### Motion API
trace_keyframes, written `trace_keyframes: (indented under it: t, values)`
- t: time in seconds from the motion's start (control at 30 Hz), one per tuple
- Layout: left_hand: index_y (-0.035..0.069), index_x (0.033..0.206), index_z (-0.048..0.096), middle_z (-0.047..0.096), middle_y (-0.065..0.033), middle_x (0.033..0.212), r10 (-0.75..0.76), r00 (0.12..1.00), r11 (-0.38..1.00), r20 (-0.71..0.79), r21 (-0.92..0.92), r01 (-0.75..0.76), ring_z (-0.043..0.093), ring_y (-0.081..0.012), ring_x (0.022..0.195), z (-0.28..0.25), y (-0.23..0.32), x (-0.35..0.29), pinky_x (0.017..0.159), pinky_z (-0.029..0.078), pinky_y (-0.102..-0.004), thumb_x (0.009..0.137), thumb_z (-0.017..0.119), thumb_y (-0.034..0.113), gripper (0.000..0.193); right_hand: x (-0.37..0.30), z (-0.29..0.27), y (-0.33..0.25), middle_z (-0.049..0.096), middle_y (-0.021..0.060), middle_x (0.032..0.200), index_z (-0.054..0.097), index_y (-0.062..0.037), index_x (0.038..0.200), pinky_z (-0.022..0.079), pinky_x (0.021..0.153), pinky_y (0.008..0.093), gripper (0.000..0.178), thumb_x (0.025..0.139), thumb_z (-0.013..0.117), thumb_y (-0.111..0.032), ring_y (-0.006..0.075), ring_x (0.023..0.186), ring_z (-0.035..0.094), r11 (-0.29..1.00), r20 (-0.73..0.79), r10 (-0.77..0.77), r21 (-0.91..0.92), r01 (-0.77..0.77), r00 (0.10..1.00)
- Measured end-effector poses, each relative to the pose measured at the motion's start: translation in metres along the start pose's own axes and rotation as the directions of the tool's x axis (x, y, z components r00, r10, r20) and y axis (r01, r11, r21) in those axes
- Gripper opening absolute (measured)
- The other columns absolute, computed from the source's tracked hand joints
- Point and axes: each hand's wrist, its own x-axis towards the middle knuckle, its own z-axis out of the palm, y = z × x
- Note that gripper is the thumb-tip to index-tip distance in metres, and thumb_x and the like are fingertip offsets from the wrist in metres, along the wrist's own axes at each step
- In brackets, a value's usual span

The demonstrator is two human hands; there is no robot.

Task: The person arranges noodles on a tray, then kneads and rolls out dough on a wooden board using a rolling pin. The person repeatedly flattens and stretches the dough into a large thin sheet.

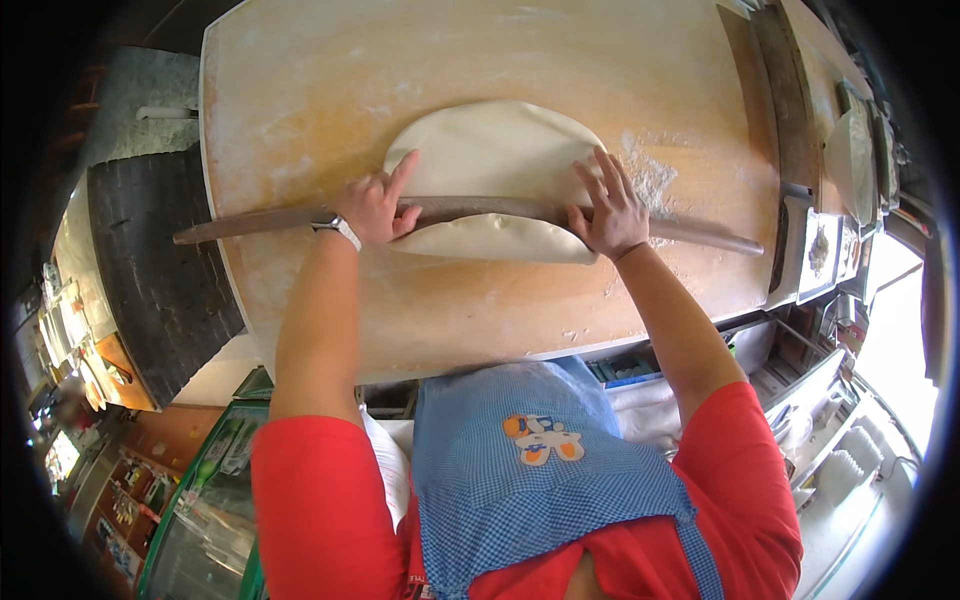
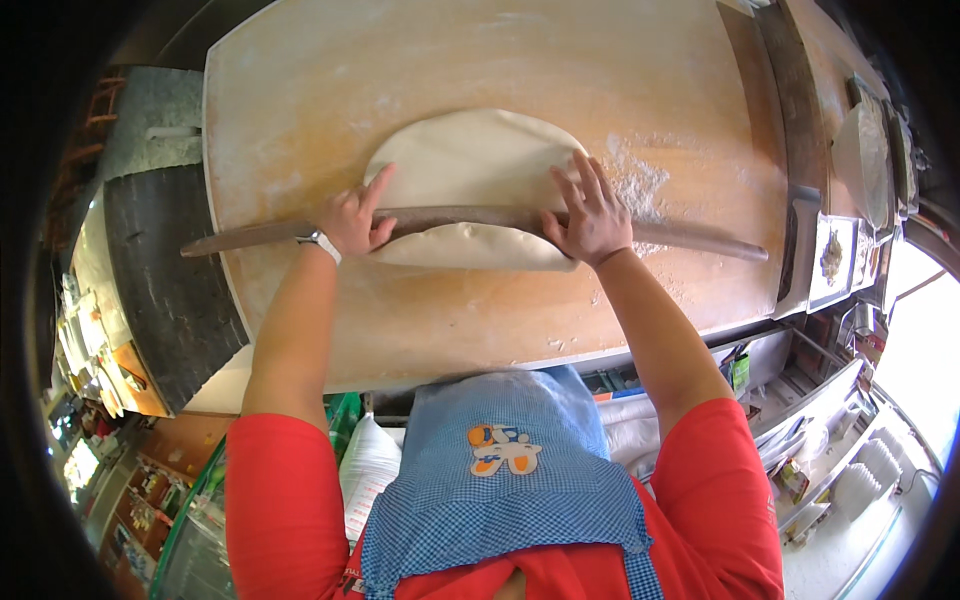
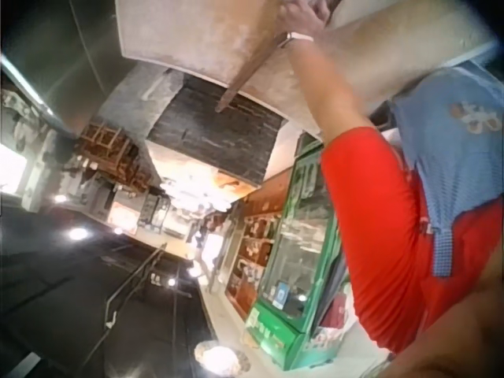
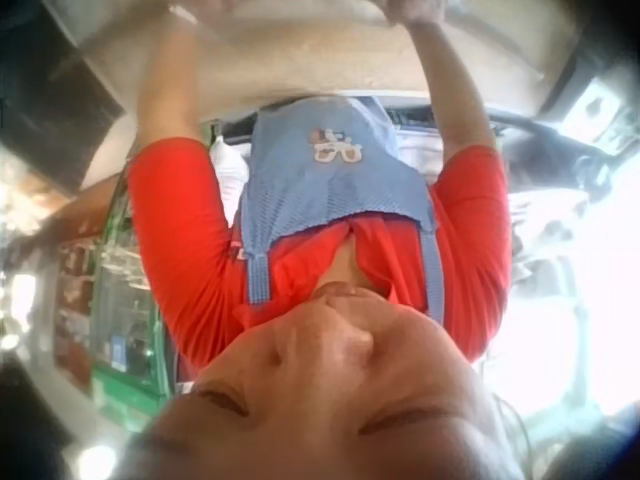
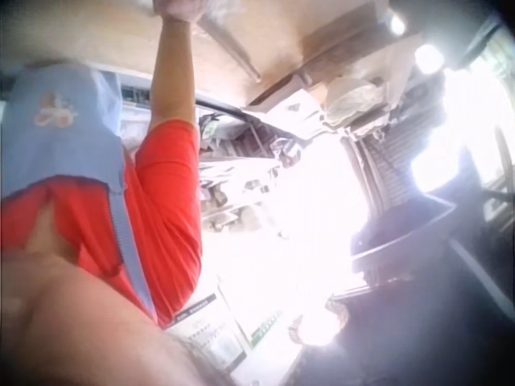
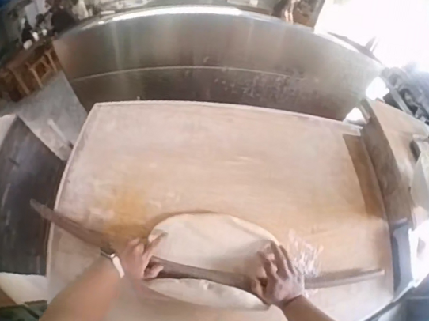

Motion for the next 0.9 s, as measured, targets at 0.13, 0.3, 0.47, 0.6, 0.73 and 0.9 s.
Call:
trace_keyframes:
  t: [0.13, 0.3, 0.47, 0.6, 0.73, 0.9]
  values:
    - [0.011, 0.149, 0.039, 0.063, -0.0128, 0.070, 0.011, 0.998, 0.996, -0.069, 0.095, -0.004, 0.062, -0.0329, 0.061, 0.001, -0.012, 0.007, 0.055, 0.051, -0.0457, 0.082, 0.063, 0.037, 0.076, 0.010, 0.004, 0.004, 0.055, 0.0161, 0.135, 0.061, -0.0154, 0.124, 0.056, 0.088, 0.0416, 0.054, 0.076, 0.073, -0.037, 0.0353, 0.121, 0.058, 0.997, -0.059, -0.071, 0.013, 0.072, 0.996]
    - [0.007, 0.135, 0.052, 0.067, -0.0174, 0.084, -0.419, 0.887, 0.871, -0.192, 0.191, 0.453, 0.066, -0.0368, 0.072, 0.012, 0.016, 0.011, 0.064, 0.053, -0.0474, 0.087, 0.057, 0.052, 0.066, 0.008, 0.014, -0.003, 0.057, 0.0184, 0.129, 0.055, -0.0160, 0.130, 0.052, 0.089, 0.0465, 0.055, 0.083, 0.064, -0.043, 0.0356, 0.110, 0.061, 0.957, 0.012, 0.290, -0.019, -0.290, 0.957]
    - [0.003, 0.124, 0.057, 0.065, -0.0173, 0.102, -0.673, 0.732, 0.711, -0.106, 0.180, 0.679, 0.066, -0.0355, 0.091, 0.008, 0.091, -0.005, 0.075, 0.053, -0.0490, 0.089, 0.052, 0.057, 0.064, -0.020, 0.015, -0.002, 0.065, 0.0196, 0.109, 0.048, -0.0125, 0.135, 0.045, 0.092, 0.0479, 0.059, 0.086, 0.059, -0.044, 0.0352, 0.099, 0.063, 0.908, 0.095, 0.416, -0.088, -0.409, 0.904]
    - [0.003, 0.128, 0.054, 0.063, -0.0170, 0.106, -0.739, 0.658, 0.655, -0.147, 0.071, 0.752, 0.064, -0.0353, 0.092, 0.029, 0.159, -0.068, 0.077, 0.052, -0.0501, 0.086, 0.056, 0.046, 0.060, -0.072, 0.003, 0.001, 0.067, 0.0158, 0.102, 0.048, -0.0090, 0.136, 0.045, 0.091, 0.0458, 0.060, 0.085, 0.059, -0.040, 0.0334, 0.098, 0.063, 0.960, 0.076, 0.281, -0.009, -0.281, 0.957]
    - [0.003, 0.138, 0.048, 0.060, -0.0172, 0.110, -0.653, 0.667, 0.697, -0.359, 0.062, 0.715, 0.062, -0.0342, 0.097, 0.033, 0.186, -0.081, 0.078, 0.052, -0.0491, 0.081, 0.060, 0.040, 0.069, -0.096, -0.009, -0.015, 0.065, 0.0114, 0.110, 0.050, -0.0146, 0.139, 0.047, 0.086, 0.0436, 0.064, 0.080, 0.062, -0.036, 0.0297, 0.102, 0.061, 0.952, -0.010, 0.281, -0.121, -0.280, 0.960]
    - [0.001, 0.142, 0.044, 0.058, -0.0182, 0.111, -0.526, 0.750, 0.807, -0.401, 0.043, 0.589, 0.059, -0.0328, 0.101, 0.026, 0.157, -0.062, 0.077, 0.053, -0.0466, 0.079, 0.061, 0.039, 0.075, -0.066, -0.005, -0.011, 0.060, 0.0118, 0.125, 0.050, -0.0177, 0.141, 0.049, 0.091, 0.0430, 0.068, 0.076, 0.062, -0.032, 0.0303, 0.110, 0.059, 0.991, -0.118, 0.119, -0.037, -0.125, 0.986]
